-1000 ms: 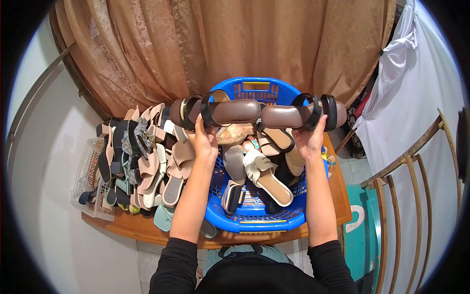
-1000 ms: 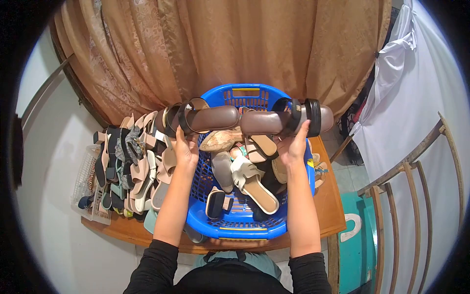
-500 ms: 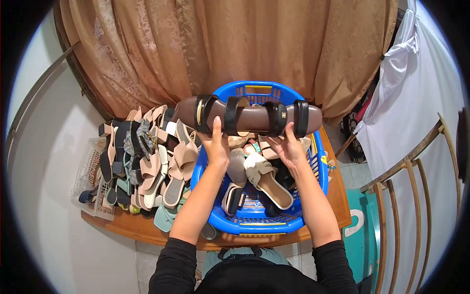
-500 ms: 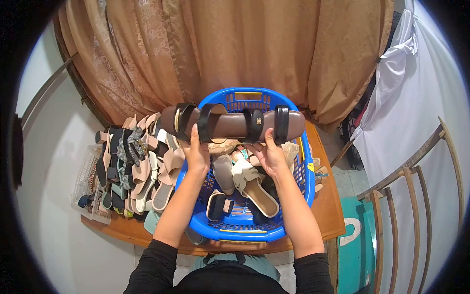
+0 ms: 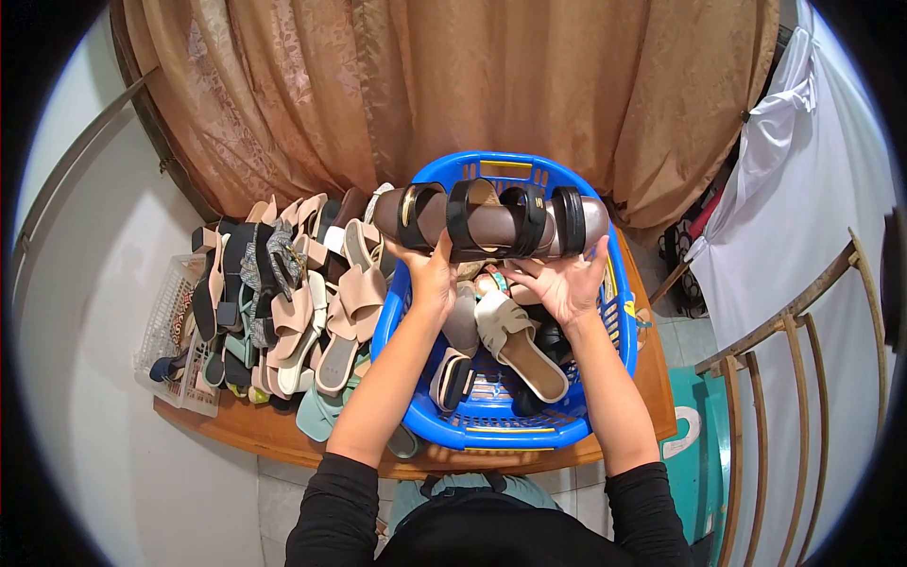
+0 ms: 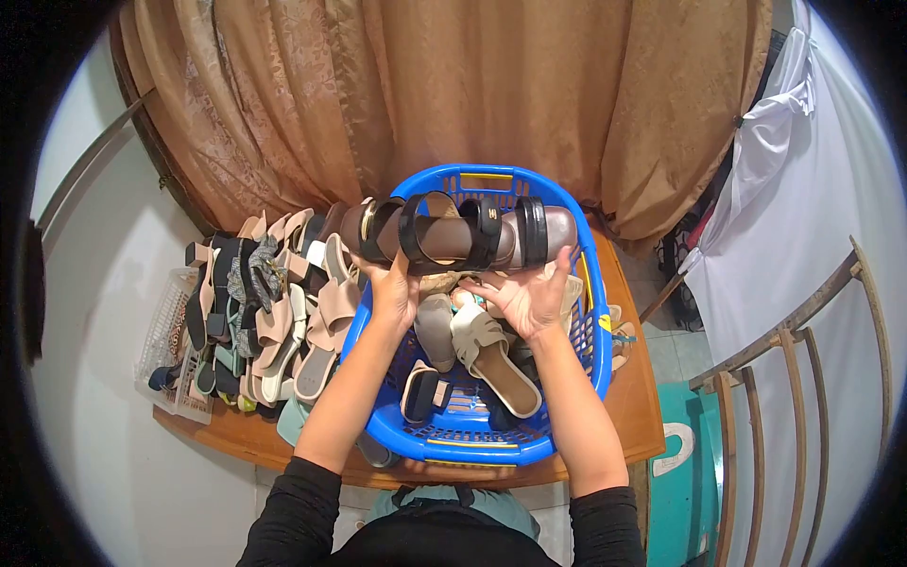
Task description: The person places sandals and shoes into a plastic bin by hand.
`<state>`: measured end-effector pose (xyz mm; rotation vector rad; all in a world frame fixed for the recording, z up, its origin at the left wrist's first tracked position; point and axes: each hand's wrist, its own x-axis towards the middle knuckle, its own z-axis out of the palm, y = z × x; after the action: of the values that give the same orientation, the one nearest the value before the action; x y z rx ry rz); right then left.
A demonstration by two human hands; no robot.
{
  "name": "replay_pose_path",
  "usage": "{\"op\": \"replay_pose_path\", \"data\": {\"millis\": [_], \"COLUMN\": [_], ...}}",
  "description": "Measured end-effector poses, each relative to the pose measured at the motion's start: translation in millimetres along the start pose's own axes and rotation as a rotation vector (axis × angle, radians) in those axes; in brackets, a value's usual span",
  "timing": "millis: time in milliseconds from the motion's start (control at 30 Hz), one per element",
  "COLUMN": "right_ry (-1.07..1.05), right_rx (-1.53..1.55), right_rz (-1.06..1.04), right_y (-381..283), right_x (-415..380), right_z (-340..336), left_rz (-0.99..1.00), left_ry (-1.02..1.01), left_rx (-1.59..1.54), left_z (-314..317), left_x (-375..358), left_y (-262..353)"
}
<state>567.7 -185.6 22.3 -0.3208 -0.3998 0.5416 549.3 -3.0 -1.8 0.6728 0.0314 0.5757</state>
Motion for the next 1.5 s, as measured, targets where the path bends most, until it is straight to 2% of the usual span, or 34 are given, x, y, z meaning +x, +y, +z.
{"op": "replay_pose_path", "data": {"millis": [33, 100, 167, 267, 333, 467, 533, 567, 633, 700, 767, 933, 1033, 1100, 1167, 1267, 1333, 1500], "right_ry": [-0.001, 0.203, 0.226, 0.241, 0.236, 0.244, 0.211, 0.227, 0.241, 0.312, 0.317, 0.297, 0.227, 0.198, 0.192, 0.187, 0.178, 0.156], "right_rx": [0.000, -0.020, -0.046, -0.085, -0.097, -0.129, -0.159, -0.160, -0.160, -0.153, -0.158, -0.187, -0.176, -0.174, -0.184, -0.151, -0.140, -0.203], "right_rz": [0.001, 0.001, -0.022, -0.054, -0.065, -0.089, -0.090, -0.108, -0.127, -0.151, -0.157, -0.133, -0.110, -0.082, -0.080, -0.090, -0.075, -0.074], "right_y": [-0.7, -2.2, -2.8, -3.2, -2.7, -2.7, -3.8, -3.7, -4.6, -6.8, -9.7, -10.5, -1.2, 7.2, 6.8, 3.2, 1.5, -0.2], "right_x": [0.8, 1.9, 1.9, 0.7, -1.0, -1.5, -0.5, 0.0, 1.3, 1.8, 2.0, 2.3, 0.6, -0.1, 0.5, 1.4, 1.3, 1.9], "right_z": [0.0, -0.1, -2.6, 0.7, 6.4, 9.0, 8.0, 8.1, 4.4, -3.4, -5.5, -5.8, 0.5, 4.5, -2.3, -2.8, -3.9, -8.1], "left_rz": [-0.022, 0.003, 0.022, 0.048, 0.146, 0.216, -0.027, -0.025, 0.007, -0.015, -0.028, -0.089, -0.080, -0.167, -0.147, -0.112, -0.060, -0.032], "left_ry": [-0.019, -0.042, -0.068, -0.099, -0.184, -0.240, -0.147, -0.149, -0.225, -0.189, -0.233, -0.242, -0.207, -0.117, -0.128, -0.201, -0.207, -0.316], "left_rx": [-0.004, 0.057, 0.117, 0.047, 0.173, 0.398, -0.094, -0.095, 0.155, 0.174, 0.425, 0.341, 0.247, 0.257, 0.238, 0.301, 0.474, 0.542], "left_z": [-0.5, 3.8, 9.8, 13.1, 9.8, -7.4, 5.0, 0.4, -4.1, -1.1, 2.6, 1.0, -1.0, 1.0, -3.0, -3.0, -8.0, -6.6], "left_x": [1.3, -1.4, -6.7, -9.3, -6.7, 2.9, -5.9, -1.7, 5.1, 2.8, 0.0, -2.6, -3.6, -7.0, -5.9, -5.0, -2.7, -4.5], "left_y": [2.3, 4.0, 7.7, 11.6, 12.6, 4.0, 15.5, 12.2, 11.4, 9.7, 13.0, 6.0, 1.0, -4.5, -5.3, -5.3, -10.4, -14.0]}}
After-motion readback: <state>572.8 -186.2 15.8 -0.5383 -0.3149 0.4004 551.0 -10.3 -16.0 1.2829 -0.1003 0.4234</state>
